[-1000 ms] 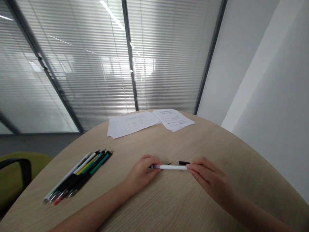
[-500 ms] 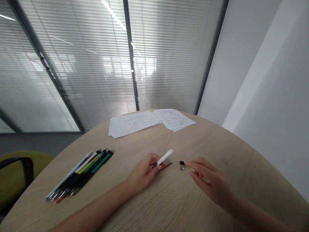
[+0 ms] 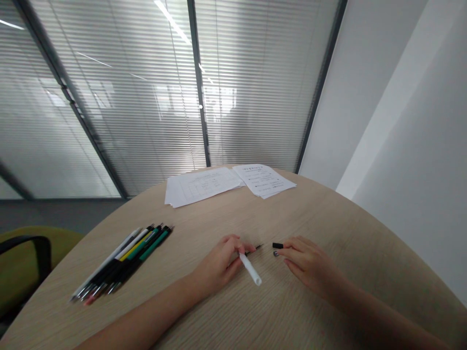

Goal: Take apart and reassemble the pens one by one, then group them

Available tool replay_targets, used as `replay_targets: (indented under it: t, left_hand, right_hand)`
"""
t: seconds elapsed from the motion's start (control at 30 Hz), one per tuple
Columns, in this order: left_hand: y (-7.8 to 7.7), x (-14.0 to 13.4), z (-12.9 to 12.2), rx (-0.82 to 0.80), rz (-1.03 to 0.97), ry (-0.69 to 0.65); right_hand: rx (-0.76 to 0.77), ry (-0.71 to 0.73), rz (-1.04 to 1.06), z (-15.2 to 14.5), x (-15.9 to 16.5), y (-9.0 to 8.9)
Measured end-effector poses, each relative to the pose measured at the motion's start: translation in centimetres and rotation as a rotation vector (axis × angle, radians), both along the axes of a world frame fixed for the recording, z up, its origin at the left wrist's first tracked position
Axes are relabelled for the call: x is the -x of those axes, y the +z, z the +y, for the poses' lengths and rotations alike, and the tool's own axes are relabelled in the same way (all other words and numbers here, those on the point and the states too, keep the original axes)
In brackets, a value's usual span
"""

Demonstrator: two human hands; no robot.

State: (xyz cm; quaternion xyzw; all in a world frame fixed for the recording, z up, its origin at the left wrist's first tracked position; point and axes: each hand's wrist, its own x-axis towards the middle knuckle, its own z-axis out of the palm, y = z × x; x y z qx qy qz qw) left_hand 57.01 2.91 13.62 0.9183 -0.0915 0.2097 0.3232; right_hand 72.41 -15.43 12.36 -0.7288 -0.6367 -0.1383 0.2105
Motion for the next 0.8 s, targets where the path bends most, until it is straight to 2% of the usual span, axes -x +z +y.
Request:
replay_targets:
  t: [0.23,0.57,0.8]
  left_hand:
    - [-0.24,-0.09,0.24,-0.067,-0.045,-0.025]
    - [-0.25,-0.06,0.11,-0.018,-0.009,0.017]
    - [-0.08,-0.10,-0.01,0.019,0.010,0.026]
  right_hand:
    - [0.030,0.013,0.008,0.01,-0.50,-0.56]
    - [-0.011,-0.003,0.047,0.41,-0.20,-0.77]
    - [-0.051,0.035,0.047,0.51,0.24,-0.69]
